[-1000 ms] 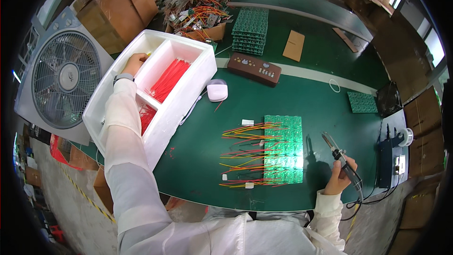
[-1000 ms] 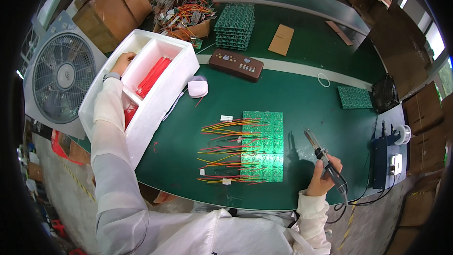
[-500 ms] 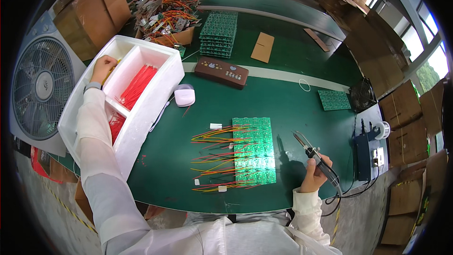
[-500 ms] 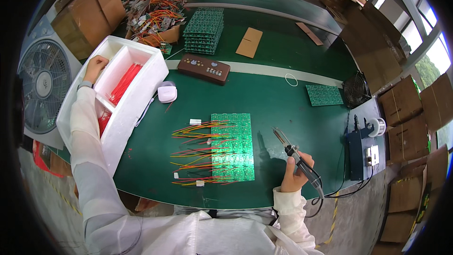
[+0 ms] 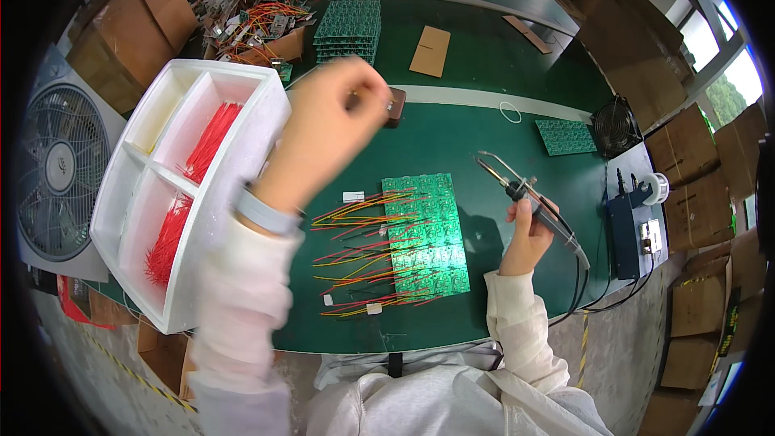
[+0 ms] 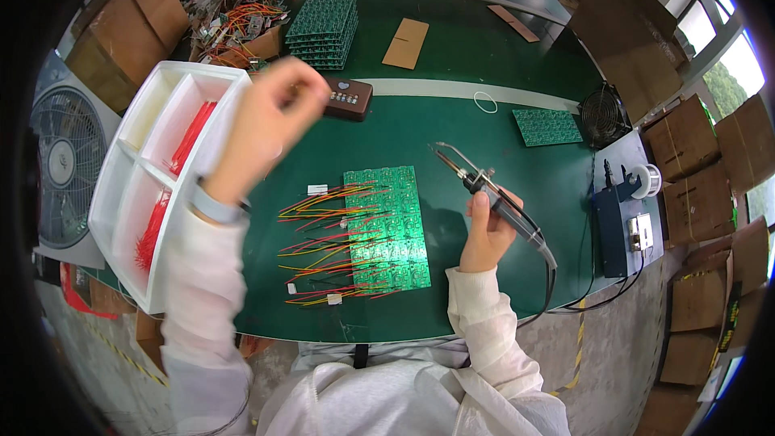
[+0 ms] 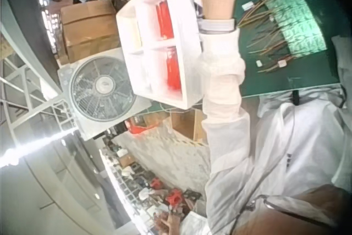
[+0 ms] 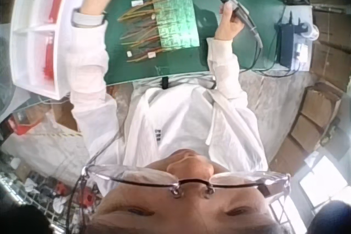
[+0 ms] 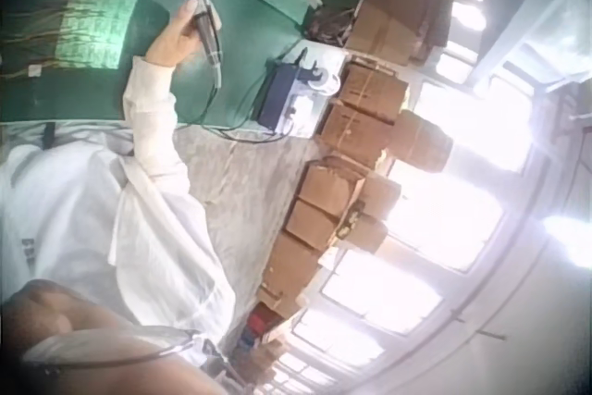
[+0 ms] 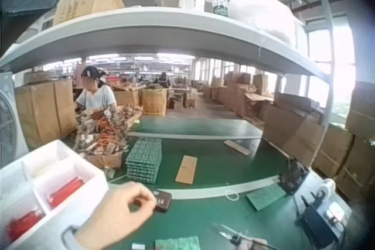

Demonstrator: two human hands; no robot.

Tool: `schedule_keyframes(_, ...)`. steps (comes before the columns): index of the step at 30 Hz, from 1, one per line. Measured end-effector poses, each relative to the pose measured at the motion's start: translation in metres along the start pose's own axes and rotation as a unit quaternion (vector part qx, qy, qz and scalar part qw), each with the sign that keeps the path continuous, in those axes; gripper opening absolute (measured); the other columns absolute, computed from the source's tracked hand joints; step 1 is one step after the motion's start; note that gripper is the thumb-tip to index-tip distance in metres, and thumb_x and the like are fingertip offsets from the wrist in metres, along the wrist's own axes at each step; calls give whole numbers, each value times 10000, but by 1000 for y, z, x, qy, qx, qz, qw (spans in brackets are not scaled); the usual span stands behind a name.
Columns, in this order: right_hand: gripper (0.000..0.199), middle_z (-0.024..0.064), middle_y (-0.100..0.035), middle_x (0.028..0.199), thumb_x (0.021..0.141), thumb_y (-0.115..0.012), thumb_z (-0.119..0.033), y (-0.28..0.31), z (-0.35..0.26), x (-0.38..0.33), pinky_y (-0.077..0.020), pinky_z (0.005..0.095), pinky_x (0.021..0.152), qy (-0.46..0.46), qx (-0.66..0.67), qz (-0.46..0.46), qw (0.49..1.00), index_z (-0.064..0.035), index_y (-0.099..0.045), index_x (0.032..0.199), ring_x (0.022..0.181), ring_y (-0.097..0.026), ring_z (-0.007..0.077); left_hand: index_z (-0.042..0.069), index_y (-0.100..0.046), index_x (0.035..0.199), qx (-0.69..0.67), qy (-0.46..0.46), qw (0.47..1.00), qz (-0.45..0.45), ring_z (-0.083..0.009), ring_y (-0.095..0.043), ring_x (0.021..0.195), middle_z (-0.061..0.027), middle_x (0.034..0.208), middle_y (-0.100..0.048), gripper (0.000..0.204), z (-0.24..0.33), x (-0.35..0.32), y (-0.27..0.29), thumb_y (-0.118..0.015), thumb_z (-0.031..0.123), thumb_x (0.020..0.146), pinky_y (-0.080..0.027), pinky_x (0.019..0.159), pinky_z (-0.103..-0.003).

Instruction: The person solders wires onto circuit boards using a soldering iron and takes wires from a foam container by hand.

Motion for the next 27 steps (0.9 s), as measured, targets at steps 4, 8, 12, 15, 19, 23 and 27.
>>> schedule_keyframes(4, 267, 59, -498, 847, 764, -605, -74, -8, 18, -10, -421, 215, 612, 2, -9, -9, 1000, -9, -448, 970, 722, -502, 101, 26, -528, 721, 100, -25, 994, 40, -242, -505, 681, -82, 685, -508, 64, -10, -58, -70, -575, 10, 682, -403, 604, -332)
schedule_keyframes(8, 246, 57, -502, 826, 760, -610, -74, -3, 18, -16, -425, 213, 610, -6, -28, -41, 999, 1, -467, 946, 701, -510, 100, 17, -540, 731, 70, 17, 995, 68, -240, -500, 675, -75, 691, -507, 74, -18, -77, -93, -593, 4, 681, -404, 602, -331)
schedule_keyframes(12, 206, 57, -506, 787, 748, -624, -81, 0, 14, -17, -425, 212, 576, -28, -64, -37, 997, 12, -494, 878, 628, -510, 100, 13, -547, 730, 76, -8, 995, 67, -227, -492, 663, -74, 694, -503, 88, -19, -80, -101, -605, -13, 668, -402, 574, -323)
schedule_keyframes(15, 199, 54, -510, 730, 741, -632, -86, -2, 10, -18, -422, 210, 548, -17, -70, -29, 997, 19, -503, 851, 576, -506, 100, 12, -546, 724, 79, -2, 995, 67, -222, -487, 651, -73, 698, -501, 94, -21, -82, -101, -609, -19, 661, -398, 558, -321)
schedule_keyframes(19, 197, 50, -509, 662, 734, -641, -94, -2, 10, -18, -419, 205, 498, -6, -77, -37, 996, 26, -513, 823, 514, -504, 101, 11, -544, 718, 95, -6, 993, 68, -217, -481, 636, -70, 702, -498, 101, -23, -83, -102, -614, -25, 655, -395, 547, -319)
schedule_keyframes(23, 190, 58, -514, 680, 734, -641, -93, -6, 10, -19, -423, 202, 458, -8, -84, -54, 995, 30, -515, 807, 505, -510, 101, 10, -545, 719, 89, 6, 994, 68, -206, -480, 622, -68, 699, -497, 106, -30, -86, -104, -619, -27, 652, -396, 536, -312)
schedule_keyframes(27, 177, 65, -516, 695, 737, -633, -73, -8, 10, -18, -438, 202, 428, -39, -61, -61, 995, 42, -519, 809, 509, -518, 100, 6, -546, 713, 74, 14, 995, 71, -192, -476, 602, -64, 692, -494, 99, -30, -86, -104, -621, -24, 656, -397, 526, -303)
Point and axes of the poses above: each hand's wrist, its own x-axis towards the middle knuckle, its own y-axis out of the back of the hand, z = x × y, the point moved 2 cm from there along x, towards the middle knuckle
